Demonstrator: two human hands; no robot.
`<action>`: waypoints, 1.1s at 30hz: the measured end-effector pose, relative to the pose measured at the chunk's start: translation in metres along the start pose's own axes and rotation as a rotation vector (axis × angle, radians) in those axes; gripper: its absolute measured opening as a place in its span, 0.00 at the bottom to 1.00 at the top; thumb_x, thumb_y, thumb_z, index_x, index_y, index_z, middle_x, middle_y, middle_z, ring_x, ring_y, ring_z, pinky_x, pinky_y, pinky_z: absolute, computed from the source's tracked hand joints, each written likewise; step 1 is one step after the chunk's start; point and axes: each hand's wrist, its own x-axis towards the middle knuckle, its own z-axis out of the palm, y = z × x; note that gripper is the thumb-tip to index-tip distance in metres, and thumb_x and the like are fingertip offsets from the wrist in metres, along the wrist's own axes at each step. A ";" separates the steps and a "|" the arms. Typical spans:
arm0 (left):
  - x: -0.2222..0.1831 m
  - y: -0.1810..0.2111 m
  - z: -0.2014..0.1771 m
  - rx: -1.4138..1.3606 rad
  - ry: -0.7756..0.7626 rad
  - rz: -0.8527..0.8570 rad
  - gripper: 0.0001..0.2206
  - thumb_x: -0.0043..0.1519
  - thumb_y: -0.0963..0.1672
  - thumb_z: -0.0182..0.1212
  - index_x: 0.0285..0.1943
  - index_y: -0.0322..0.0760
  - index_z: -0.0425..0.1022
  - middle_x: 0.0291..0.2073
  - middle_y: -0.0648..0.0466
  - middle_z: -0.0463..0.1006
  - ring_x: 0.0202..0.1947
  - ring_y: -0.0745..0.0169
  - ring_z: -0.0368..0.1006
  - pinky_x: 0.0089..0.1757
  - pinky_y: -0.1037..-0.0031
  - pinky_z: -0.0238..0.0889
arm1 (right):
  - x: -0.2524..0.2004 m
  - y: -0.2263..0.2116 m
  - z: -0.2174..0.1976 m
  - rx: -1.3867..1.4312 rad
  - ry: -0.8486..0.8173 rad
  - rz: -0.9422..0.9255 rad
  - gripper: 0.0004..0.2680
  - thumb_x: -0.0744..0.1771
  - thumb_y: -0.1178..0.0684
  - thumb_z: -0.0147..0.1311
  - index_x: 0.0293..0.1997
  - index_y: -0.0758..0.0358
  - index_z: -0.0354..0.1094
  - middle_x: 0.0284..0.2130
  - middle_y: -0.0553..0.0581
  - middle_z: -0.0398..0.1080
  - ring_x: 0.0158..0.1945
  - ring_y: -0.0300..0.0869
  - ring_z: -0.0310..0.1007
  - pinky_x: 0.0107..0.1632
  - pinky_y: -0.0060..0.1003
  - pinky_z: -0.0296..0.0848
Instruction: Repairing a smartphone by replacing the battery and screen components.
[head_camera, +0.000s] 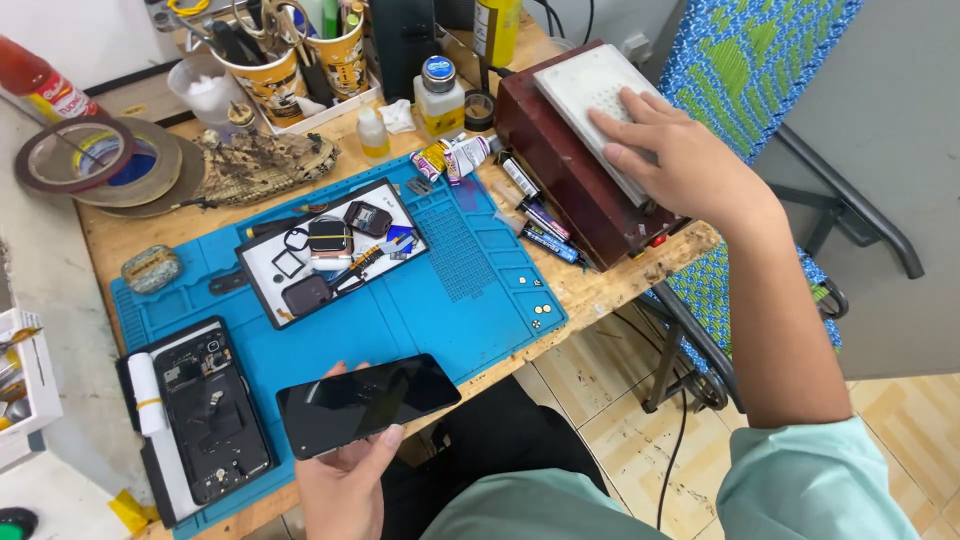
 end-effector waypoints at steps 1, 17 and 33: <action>0.001 -0.002 -0.002 -0.001 0.008 0.004 0.37 0.40 0.31 0.56 0.65 0.33 0.56 0.56 0.40 0.68 0.58 0.47 0.65 0.54 0.57 0.63 | 0.000 -0.002 -0.001 0.003 -0.002 -0.008 0.18 0.68 0.49 0.34 0.67 0.53 0.48 0.66 0.65 0.41 0.69 0.55 0.34 0.63 0.51 0.42; 0.000 -0.002 -0.018 0.035 -0.371 0.201 0.33 0.44 0.38 0.69 0.61 0.35 0.61 0.54 0.47 0.71 0.56 0.56 0.68 0.55 0.65 0.64 | -0.041 -0.138 0.048 0.351 -0.082 -0.636 0.28 0.58 0.40 0.56 0.62 0.59 0.54 0.60 0.57 0.59 0.64 0.50 0.56 0.62 0.48 0.54; 0.004 0.009 -0.004 0.213 -0.288 0.393 0.33 0.45 0.47 0.69 0.61 0.37 0.62 0.48 0.53 0.73 0.49 0.62 0.71 0.50 0.72 0.66 | -0.028 -0.147 0.116 1.371 -0.543 -0.207 0.29 0.56 0.50 0.62 0.61 0.66 0.56 0.53 0.66 0.66 0.57 0.49 0.66 0.55 0.42 0.66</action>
